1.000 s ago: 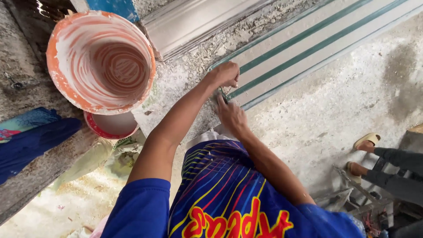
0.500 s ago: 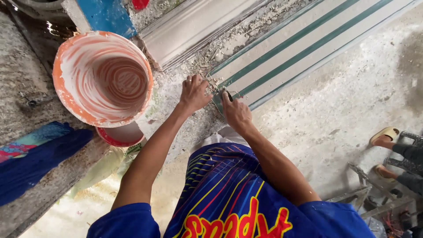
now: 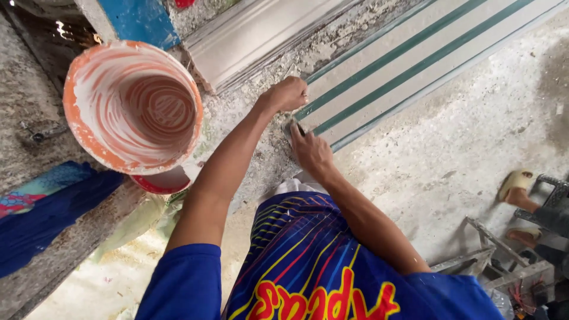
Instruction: Scraping excess material from the edges of decorative plaster moldings using a hand tool.
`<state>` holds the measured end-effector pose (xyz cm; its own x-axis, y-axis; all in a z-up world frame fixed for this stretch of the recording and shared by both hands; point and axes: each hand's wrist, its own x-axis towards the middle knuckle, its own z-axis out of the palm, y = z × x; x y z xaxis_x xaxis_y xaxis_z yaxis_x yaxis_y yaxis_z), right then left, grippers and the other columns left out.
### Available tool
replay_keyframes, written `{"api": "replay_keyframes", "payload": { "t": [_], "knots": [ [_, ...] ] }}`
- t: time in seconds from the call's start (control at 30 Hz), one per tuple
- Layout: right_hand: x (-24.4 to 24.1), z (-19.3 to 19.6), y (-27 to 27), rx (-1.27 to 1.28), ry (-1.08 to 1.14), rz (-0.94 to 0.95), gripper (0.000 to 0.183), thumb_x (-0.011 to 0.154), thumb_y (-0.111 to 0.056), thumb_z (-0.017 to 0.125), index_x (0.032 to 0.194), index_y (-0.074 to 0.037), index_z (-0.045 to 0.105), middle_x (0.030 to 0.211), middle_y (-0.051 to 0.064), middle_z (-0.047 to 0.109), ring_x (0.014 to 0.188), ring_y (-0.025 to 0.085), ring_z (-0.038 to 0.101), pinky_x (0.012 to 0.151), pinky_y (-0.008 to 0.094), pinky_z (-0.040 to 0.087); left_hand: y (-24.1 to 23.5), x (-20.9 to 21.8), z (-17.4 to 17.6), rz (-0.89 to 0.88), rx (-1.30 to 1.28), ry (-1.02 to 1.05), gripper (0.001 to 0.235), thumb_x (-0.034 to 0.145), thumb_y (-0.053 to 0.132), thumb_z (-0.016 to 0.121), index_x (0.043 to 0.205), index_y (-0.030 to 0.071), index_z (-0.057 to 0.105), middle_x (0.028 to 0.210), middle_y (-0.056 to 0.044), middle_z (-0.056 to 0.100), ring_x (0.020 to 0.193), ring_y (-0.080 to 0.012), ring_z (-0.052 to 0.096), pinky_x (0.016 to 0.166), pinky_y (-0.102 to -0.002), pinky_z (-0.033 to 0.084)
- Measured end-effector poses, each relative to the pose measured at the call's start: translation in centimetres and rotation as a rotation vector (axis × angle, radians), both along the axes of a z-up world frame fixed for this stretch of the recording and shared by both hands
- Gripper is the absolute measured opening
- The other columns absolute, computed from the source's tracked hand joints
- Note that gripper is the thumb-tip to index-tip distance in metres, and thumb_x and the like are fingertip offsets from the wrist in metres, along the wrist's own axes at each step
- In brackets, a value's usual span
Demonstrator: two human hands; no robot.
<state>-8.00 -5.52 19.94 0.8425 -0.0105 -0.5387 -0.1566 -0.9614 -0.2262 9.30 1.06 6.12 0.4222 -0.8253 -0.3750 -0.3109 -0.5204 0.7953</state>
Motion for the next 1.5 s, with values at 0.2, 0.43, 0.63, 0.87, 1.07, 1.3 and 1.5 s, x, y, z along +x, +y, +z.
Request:
{"api": "replay_keyframes", "payload": {
  "t": [0.2,0.43,0.63,0.87,1.07,1.3,1.5],
  "knots": [
    [2.8,-1.9,0.8,0.029,0.044,-0.084,0.039,0.111,-0.031,0.038,0.145,-0.018,0.050,0.096,0.027,0.071,0.056,0.022,0.067,0.050,0.037,0.058,-1.9,0.0,-2.6,0.123,0.157,0.016,0.019,0.078,0.024,0.084,0.064,0.017,0.074,0.074,-0.014,0.074,0.076,-0.0378,0.075,0.063,-0.049,0.058],
    [0.4,1.3,-0.1,0.008,0.118,0.046,0.041,0.108,-0.027,0.045,0.148,-0.018,0.045,0.095,0.025,0.070,0.067,0.031,0.072,0.055,0.044,0.057,-1.9,1.5,4.7,0.107,0.263,0.068,0.020,0.082,0.032,0.084,0.078,0.013,0.080,0.096,-0.021,0.077,0.094,-0.0407,0.075,0.075,-0.048,0.062],
    [3.4,0.5,0.5,-0.005,0.148,0.017,0.043,0.110,-0.030,0.037,0.151,-0.020,0.047,0.101,0.023,0.071,0.071,0.026,0.072,0.057,0.040,0.056,-4.1,0.7,-6.1,0.029,0.356,0.034,0.034,0.081,0.043,0.085,0.090,0.010,0.081,0.099,-0.020,0.076,0.098,-0.0407,0.074,0.079,-0.050,0.064],
    [3.9,-4.3,0.3,0.024,0.133,0.035,0.040,0.110,-0.028,0.035,0.149,-0.019,0.044,0.095,0.021,0.069,0.062,0.025,0.067,0.052,0.039,0.053,-7.0,0.3,-10.6,0.076,0.389,0.035,0.035,0.079,0.032,0.088,0.088,0.000,0.078,0.097,-0.025,0.075,0.098,-0.0457,0.073,0.078,-0.055,0.064],
    [2.5,0.3,-0.3,0.048,0.146,0.031,0.041,0.111,-0.028,0.036,0.151,-0.019,0.043,0.092,0.021,0.069,0.063,0.026,0.068,0.053,0.041,0.053,-6.0,1.0,-9.0,0.012,0.353,0.007,0.041,0.083,0.032,0.085,0.094,-0.006,0.076,0.103,-0.030,0.074,0.101,-0.0466,0.072,0.079,-0.053,0.064],
    [2.8,1.5,-0.5,0.041,0.134,0.007,0.044,0.111,-0.032,0.037,0.153,-0.020,0.043,0.093,0.024,0.070,0.068,0.031,0.071,0.056,0.043,0.055,-5.3,0.7,-5.6,-0.012,0.370,0.017,0.045,0.084,0.034,0.085,0.096,-0.008,0.075,0.108,-0.031,0.073,0.104,-0.0480,0.071,0.080,-0.054,0.064],
    [3.7,-2.2,-0.2,0.010,0.118,0.052,0.045,0.112,-0.034,0.028,0.150,-0.021,0.047,0.090,0.019,0.071,0.060,0.023,0.068,0.051,0.038,0.051,-6.3,0.7,-9.1,-0.043,0.362,-0.030,0.046,0.087,0.035,0.083,0.103,-0.007,0.077,0.107,-0.032,0.072,0.105,-0.0487,0.070,0.082,-0.052,0.063]
  ]
}}
